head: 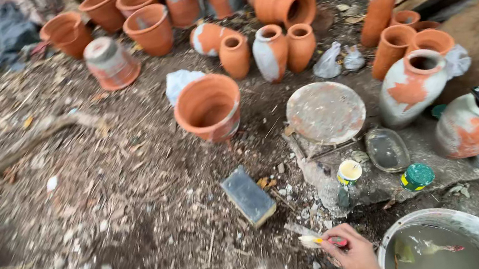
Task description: The person paints a decorative white pattern onto a terracotta clay vase using a small brush.
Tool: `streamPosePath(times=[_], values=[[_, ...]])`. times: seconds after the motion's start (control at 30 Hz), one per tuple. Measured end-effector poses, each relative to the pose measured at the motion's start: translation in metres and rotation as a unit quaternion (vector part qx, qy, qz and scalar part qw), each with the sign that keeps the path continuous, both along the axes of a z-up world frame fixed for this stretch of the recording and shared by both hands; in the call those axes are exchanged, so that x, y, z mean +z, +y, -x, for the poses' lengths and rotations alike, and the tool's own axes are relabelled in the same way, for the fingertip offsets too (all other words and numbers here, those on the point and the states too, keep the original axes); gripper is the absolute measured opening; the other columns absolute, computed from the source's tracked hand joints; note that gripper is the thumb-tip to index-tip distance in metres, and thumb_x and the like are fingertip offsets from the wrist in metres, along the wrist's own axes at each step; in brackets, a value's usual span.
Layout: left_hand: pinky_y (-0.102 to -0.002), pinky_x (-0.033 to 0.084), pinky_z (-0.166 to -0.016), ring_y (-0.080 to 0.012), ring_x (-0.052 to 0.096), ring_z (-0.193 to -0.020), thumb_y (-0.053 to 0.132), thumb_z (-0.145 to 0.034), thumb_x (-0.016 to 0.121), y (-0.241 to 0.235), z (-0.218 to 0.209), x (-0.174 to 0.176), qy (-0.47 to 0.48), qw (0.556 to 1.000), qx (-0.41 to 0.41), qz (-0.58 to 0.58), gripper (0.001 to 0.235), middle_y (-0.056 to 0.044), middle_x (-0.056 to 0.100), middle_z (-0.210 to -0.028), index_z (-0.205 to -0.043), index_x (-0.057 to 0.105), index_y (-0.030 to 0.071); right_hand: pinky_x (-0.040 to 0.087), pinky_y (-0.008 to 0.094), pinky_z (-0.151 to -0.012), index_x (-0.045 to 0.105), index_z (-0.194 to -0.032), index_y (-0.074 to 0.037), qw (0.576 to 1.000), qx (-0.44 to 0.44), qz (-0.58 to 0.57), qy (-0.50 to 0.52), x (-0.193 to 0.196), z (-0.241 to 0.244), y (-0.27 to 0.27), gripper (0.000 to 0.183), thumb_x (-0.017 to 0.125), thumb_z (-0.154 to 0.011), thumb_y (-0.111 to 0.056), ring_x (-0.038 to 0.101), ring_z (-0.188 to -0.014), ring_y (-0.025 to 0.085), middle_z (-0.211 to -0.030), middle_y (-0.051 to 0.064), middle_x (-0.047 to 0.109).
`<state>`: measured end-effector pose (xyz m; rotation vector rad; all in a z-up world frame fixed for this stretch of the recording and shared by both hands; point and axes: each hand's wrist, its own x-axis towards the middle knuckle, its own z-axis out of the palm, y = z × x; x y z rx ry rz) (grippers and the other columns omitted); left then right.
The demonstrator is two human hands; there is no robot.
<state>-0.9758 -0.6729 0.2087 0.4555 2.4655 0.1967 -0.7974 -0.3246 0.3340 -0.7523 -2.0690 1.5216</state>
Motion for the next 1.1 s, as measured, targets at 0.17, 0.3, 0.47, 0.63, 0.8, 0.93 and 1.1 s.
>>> streamPosePath(times=[0.17,0.3,0.47,0.63,0.8,0.93,1.1], values=[[-0.047,0.052,-0.098,-0.0356,0.062,-0.122,0.037,-0.08,0.084,0.019,0.139,0.018,0.063,0.983,-0.165,-0.046,0.071,-0.018,0.049,-0.149,-0.142,0.057,0.018,0.053,0.025,-0.073,0.075,-0.099,-0.002,0.979,-0.199,-0.01,-0.032,-0.026,0.014,0.045,0.016,0.077,-0.086,-0.011,0.066,-0.084,0.013,-0.097,0.006,0.071],[-0.05,0.051,-0.097,-0.0372,0.06,-0.123,0.038,-0.079,0.085,0.147,0.219,0.03,0.145,0.935,-0.271,-0.179,0.072,-0.02,0.047,-0.15,-0.142,0.057,0.017,0.062,0.027,-0.071,0.071,-0.102,0.003,0.935,-0.316,0.067,0.149,-0.066,0.049,0.095,0.016,0.072,-0.086,0.0,0.07,-0.079,0.015,-0.09,0.007,0.073],[-0.053,0.053,-0.093,-0.0432,0.066,-0.112,0.036,-0.084,0.081,0.345,0.276,0.024,0.198,0.828,-0.383,-0.358,0.057,-0.026,0.054,-0.142,-0.13,0.063,0.009,0.061,0.027,-0.07,0.072,-0.1,0.002,0.908,-0.359,0.074,0.203,-0.091,0.161,0.209,0.016,0.074,-0.085,0.0,0.07,-0.08,0.015,-0.091,0.008,0.072],[-0.051,0.051,-0.095,-0.0359,0.066,-0.114,0.034,-0.097,0.073,0.502,0.317,-0.014,0.144,0.85,-0.358,-0.36,0.042,-0.015,0.063,-0.132,-0.136,0.068,0.02,0.059,0.028,-0.069,0.074,-0.099,0.002,0.912,-0.346,0.079,0.206,-0.107,0.251,0.323,0.016,0.075,-0.083,-0.001,0.071,-0.08,0.014,-0.093,0.009,0.072],[-0.054,0.044,-0.104,-0.0347,0.056,-0.126,0.04,-0.094,0.073,0.576,0.383,0.039,0.064,0.911,-0.356,-0.198,0.054,-0.012,0.048,-0.144,-0.143,0.057,0.023,0.058,0.028,-0.068,0.075,-0.098,0.002,0.922,-0.334,0.052,0.189,-0.101,0.277,0.422,0.016,0.076,-0.082,-0.002,0.071,-0.08,0.014,-0.094,0.01,0.072],[-0.056,0.038,-0.111,-0.0338,0.048,-0.136,0.046,-0.091,0.072,0.595,0.396,0.077,-0.009,0.928,-0.367,-0.063,0.065,-0.01,0.036,-0.155,-0.148,0.048,0.026,0.058,0.028,-0.068,0.077,-0.096,0.001,0.935,-0.316,0.012,0.161,-0.084,0.275,0.437,0.017,0.077,-0.08,-0.003,0.071,-0.08,0.013,-0.095,0.01,0.072],[-0.058,0.033,-0.116,-0.0322,0.039,-0.147,0.05,-0.09,0.071,0.678,0.43,0.093,-0.055,0.914,-0.403,0.007,0.074,-0.007,0.025,-0.164,-0.153,0.04,0.028,0.061,0.027,-0.071,0.077,-0.093,-0.003,0.937,-0.334,-0.03,0.101,-0.059,0.3,0.449,0.012,0.078,-0.082,-0.006,0.073,-0.082,0.014,-0.093,0.01,0.071]])
